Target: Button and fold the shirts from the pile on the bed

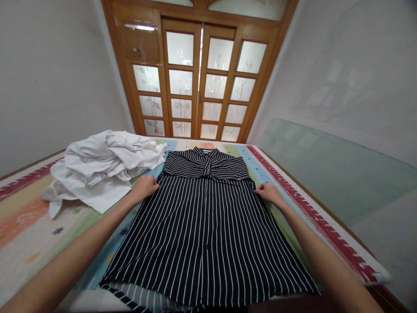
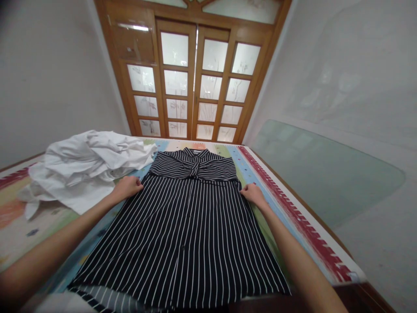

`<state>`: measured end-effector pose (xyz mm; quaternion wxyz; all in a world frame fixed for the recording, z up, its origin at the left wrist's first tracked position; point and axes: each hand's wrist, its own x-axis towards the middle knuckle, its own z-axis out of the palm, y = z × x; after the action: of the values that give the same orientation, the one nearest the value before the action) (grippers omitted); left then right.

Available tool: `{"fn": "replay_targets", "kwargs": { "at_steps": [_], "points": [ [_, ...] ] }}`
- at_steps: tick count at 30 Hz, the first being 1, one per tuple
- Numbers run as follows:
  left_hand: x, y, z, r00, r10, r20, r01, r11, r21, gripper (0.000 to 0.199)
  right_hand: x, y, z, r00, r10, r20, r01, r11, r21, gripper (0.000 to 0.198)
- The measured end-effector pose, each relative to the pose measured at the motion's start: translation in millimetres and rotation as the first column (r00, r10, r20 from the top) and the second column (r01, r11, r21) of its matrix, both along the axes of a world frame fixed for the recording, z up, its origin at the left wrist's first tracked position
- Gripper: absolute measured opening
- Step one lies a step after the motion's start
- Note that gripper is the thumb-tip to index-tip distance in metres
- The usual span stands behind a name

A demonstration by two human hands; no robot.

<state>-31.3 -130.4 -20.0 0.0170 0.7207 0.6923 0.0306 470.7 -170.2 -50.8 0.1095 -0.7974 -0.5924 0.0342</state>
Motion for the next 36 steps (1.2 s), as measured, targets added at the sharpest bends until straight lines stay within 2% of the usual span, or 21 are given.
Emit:
{"fn": "replay_targets", "kwargs": {
  "at_steps": [4, 7, 9, 12, 14, 15, 17, 21, 25, 27, 29, 36],
  "points": [
    [-4, 7, -0.7, 1.0, -0.014, -0.005, 0.014, 1.0, 0.015, 0.028, 2, 1, 4, 0.998, 0.0, -0.058, 0.0, 1.0, 0.014, 0.021],
    [-10, 13, -2.1, 0.999, -0.038, 0.015, 0.038, 0.999, -0.006, 0.025, 5, -1, 9, 0.968, -0.018, -0.249, 0.019, 1.0, 0.001, 0.027],
    [-12, 17, -2.6, 0.998, -0.046, 0.046, 0.048, 0.998, -0.028, 0.025, 6, -3, 11, 0.886, -0.063, -0.459, 0.062, 0.998, -0.017, 0.023],
    [-9, 18, -1.9, 0.997, -0.037, 0.069, 0.039, 0.999, -0.036, 0.026, 5, -5, 14, 0.645, -0.137, -0.752, 0.125, 0.989, -0.073, 0.012],
    [-5, 19, -0.5, 0.998, -0.023, 0.054, 0.025, 0.999, -0.041, 0.025, 5, -4, 15, 0.489, -0.157, -0.858, 0.125, 0.986, -0.109, 0.007],
    [-3, 19, 0.3, 0.999, -0.017, 0.042, 0.019, 0.999, -0.044, 0.025, 6, -4, 14, 0.436, -0.161, -0.885, 0.114, 0.986, -0.123, 0.007],
    [1, 20, 1.7, 1.0, -0.009, 0.02, 0.01, 0.998, -0.054, 0.025, 6, -2, 13, 0.39, -0.174, -0.904, 0.083, 0.985, -0.154, 0.012],
    [4, 25, 3.6, 1.0, -0.003, -0.006, 0.002, 0.998, -0.069, 0.023, 6, 2, 11, 0.355, -0.201, -0.913, 0.053, 0.979, -0.195, 0.023],
    [0, 29, 5.2, 0.999, -0.005, 0.036, 0.008, 0.998, -0.064, 0.025, 3, 6, 12, 0.28, -0.22, -0.935, 0.071, 0.976, -0.208, 0.03],
    [-3, 31, 5.4, 0.997, -0.003, 0.081, 0.01, 0.997, -0.082, 0.028, 4, 8, 12, 0.285, -0.237, -0.929, 0.101, 0.971, -0.216, 0.04],
    [-8, 33, 4.9, 0.992, 0.007, 0.124, 0.006, 0.995, -0.104, 0.03, 5, 10, 12, 0.326, -0.248, -0.912, 0.123, 0.968, -0.219, 0.048],
    [-19, 36, -0.4, 0.981, 0.054, 0.188, -0.03, 0.991, -0.131, 0.032, 18, 10, 6, 0.615, -0.206, -0.761, 0.113, 0.978, -0.173, 0.044]
  ]
}}
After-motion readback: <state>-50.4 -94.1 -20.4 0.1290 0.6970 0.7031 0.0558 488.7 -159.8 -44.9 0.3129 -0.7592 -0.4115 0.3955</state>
